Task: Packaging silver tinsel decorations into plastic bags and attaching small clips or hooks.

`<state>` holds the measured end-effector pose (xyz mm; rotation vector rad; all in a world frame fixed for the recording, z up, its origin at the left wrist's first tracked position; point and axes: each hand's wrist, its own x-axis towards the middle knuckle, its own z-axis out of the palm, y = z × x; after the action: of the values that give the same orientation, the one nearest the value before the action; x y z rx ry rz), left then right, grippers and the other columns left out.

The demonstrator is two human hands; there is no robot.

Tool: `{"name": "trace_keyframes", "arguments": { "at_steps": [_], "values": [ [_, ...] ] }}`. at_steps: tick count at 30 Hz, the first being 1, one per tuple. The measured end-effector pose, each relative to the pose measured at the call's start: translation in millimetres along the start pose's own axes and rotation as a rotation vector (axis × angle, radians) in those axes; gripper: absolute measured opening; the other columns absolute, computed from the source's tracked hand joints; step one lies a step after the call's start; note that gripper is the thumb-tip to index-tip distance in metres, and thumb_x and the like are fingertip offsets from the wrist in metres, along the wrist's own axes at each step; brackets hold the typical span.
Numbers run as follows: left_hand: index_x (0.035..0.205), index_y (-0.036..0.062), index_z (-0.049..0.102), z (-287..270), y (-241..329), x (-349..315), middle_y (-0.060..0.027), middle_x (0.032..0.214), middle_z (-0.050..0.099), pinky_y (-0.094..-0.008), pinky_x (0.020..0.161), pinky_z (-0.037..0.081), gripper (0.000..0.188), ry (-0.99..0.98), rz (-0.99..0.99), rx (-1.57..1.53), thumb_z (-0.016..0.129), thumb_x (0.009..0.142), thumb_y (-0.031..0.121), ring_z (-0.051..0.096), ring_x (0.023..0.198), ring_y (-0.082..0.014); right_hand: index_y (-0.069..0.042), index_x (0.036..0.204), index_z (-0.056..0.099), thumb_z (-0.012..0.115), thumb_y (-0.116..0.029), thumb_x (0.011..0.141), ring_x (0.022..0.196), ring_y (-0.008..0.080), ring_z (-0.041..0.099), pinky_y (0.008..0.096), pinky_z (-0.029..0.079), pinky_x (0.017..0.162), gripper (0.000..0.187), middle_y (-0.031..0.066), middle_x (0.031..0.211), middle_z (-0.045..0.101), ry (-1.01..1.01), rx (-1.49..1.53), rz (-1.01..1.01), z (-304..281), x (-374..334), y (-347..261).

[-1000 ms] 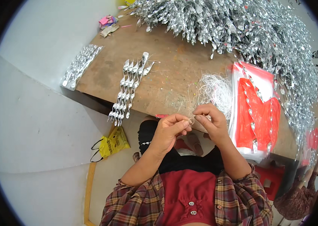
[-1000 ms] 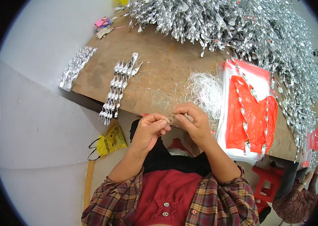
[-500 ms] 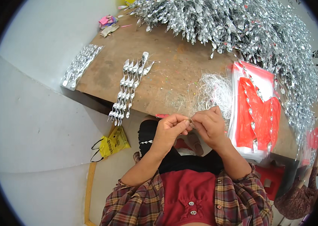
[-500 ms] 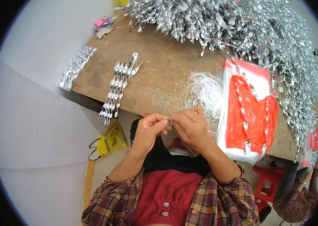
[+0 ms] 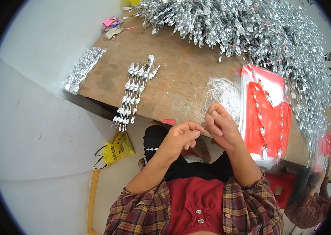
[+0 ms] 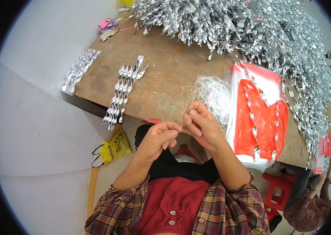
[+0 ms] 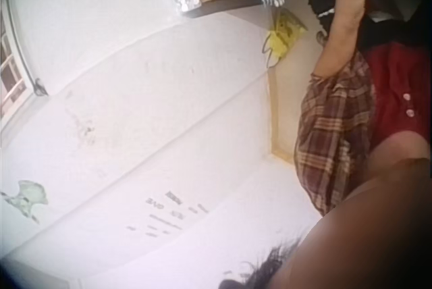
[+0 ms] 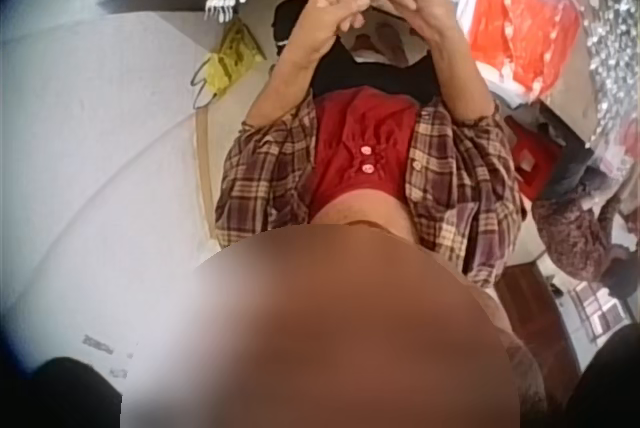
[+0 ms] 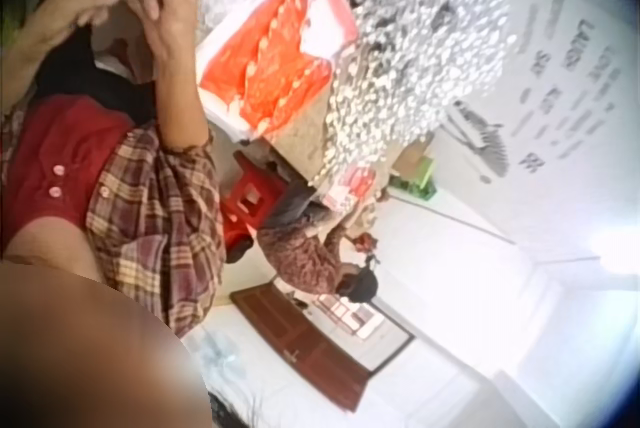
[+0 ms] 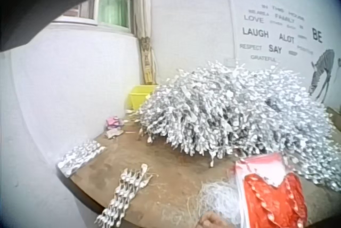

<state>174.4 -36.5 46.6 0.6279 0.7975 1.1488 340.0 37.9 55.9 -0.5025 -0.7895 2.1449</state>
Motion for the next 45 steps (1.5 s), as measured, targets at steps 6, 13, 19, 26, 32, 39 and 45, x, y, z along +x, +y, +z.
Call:
{"name": "trace_keyframes", "arguments": {
  "at_steps": [6,13,19,26,32,39,45],
  "values": [
    [0.098,-0.0001,0.062,-29.9,7.5,-2.2,0.0021,0.059,0.051,-0.0275,0.062,0.044,0.015,-0.181,0.061,-0.585,0.058,0.085,0.006,0.040,0.047,-0.0050,-0.008,0.096,0.047,0.046,-0.013,0.094,0.051,0.0057,0.039,0.0197,0.035,0.050,0.004,0.0033,0.075,0.053,0.122,-0.600,0.027,-17.9,-11.0,23.2],
    [0.117,-0.0001,0.058,-41.8,-27.4,-13.3,-0.0068,0.091,0.067,-0.0264,0.081,0.047,0.031,-0.052,0.185,0.761,0.057,0.087,0.008,0.061,0.082,-0.0109,-0.006,0.098,0.046,0.042,-0.008,0.095,0.068,0.0148,0.057,0.0285,0.046,0.068,0.005,0.0058,0.074,0.055,0.295,-0.597,-0.531,-24.9,3.4,-48.9],
    [0.104,0.0026,0.065,-63.6,-4.9,-6.4,-0.0057,0.078,0.063,-0.0250,0.068,0.046,0.024,0.466,0.361,1.058,0.061,0.083,0.012,0.058,0.074,-0.0097,-0.005,0.102,0.050,0.046,-0.010,0.095,0.076,0.0160,0.060,0.0297,0.049,0.076,0.010,0.0090,0.093,0.060,0.291,-0.574,-0.520,-31.4,1.7,-45.8],
    [0.094,0.0027,0.062,-132.1,105.8,66.5,-0.0125,0.071,0.059,-0.0373,0.060,0.042,0.025,0.900,0.355,1.509,0.058,0.079,0.022,0.056,0.064,-0.0256,-0.001,0.097,0.055,0.053,-0.008,0.091,0.081,0.0146,0.060,0.0279,0.047,0.077,0.010,0.0084,0.096,0.061,0.252,-0.797,-0.399,-42.8,-5.8,-34.3],
    [0.104,0.0087,0.063,-138.7,111.3,70.2,-0.0134,0.091,0.064,-0.0447,0.072,0.046,0.031,0.911,0.196,1.726,0.061,0.076,0.023,0.060,0.086,-0.0322,0.000,0.104,0.056,0.057,-0.012,0.089,0.085,0.0128,0.058,0.0269,0.048,0.075,0.019,0.0066,0.097,0.060,0.342,-1.104,-0.399,-83.2,29.7,-70.3],
    [0.111,0.0057,0.061,-154.6,96.1,65.2,-0.0167,0.106,0.061,-0.0442,0.085,0.043,0.037,0.859,0.515,1.731,0.064,0.076,0.017,0.055,0.099,-0.0355,-0.001,0.114,0.053,0.062,-0.017,0.085,0.080,0.0168,0.061,0.0284,0.049,0.075,0.034,0.0086,0.098,0.063,0.420,-1.329,-0.580,-116.1,122.5,-97.7],
    [0.110,0.0034,0.062,-113.8,82.3,35.6,-0.0163,0.105,0.061,-0.0401,0.089,0.041,0.034,0.651,0.737,1.580,0.063,0.077,0.011,0.055,0.098,-0.0338,-0.003,0.107,0.053,0.063,-0.024,0.086,0.072,0.0125,0.062,0.0261,0.046,0.061,0.031,0.0106,0.095,0.065,0.486,-0.669,-0.293,-101.6,179.4,-107.7]
  ]
}}
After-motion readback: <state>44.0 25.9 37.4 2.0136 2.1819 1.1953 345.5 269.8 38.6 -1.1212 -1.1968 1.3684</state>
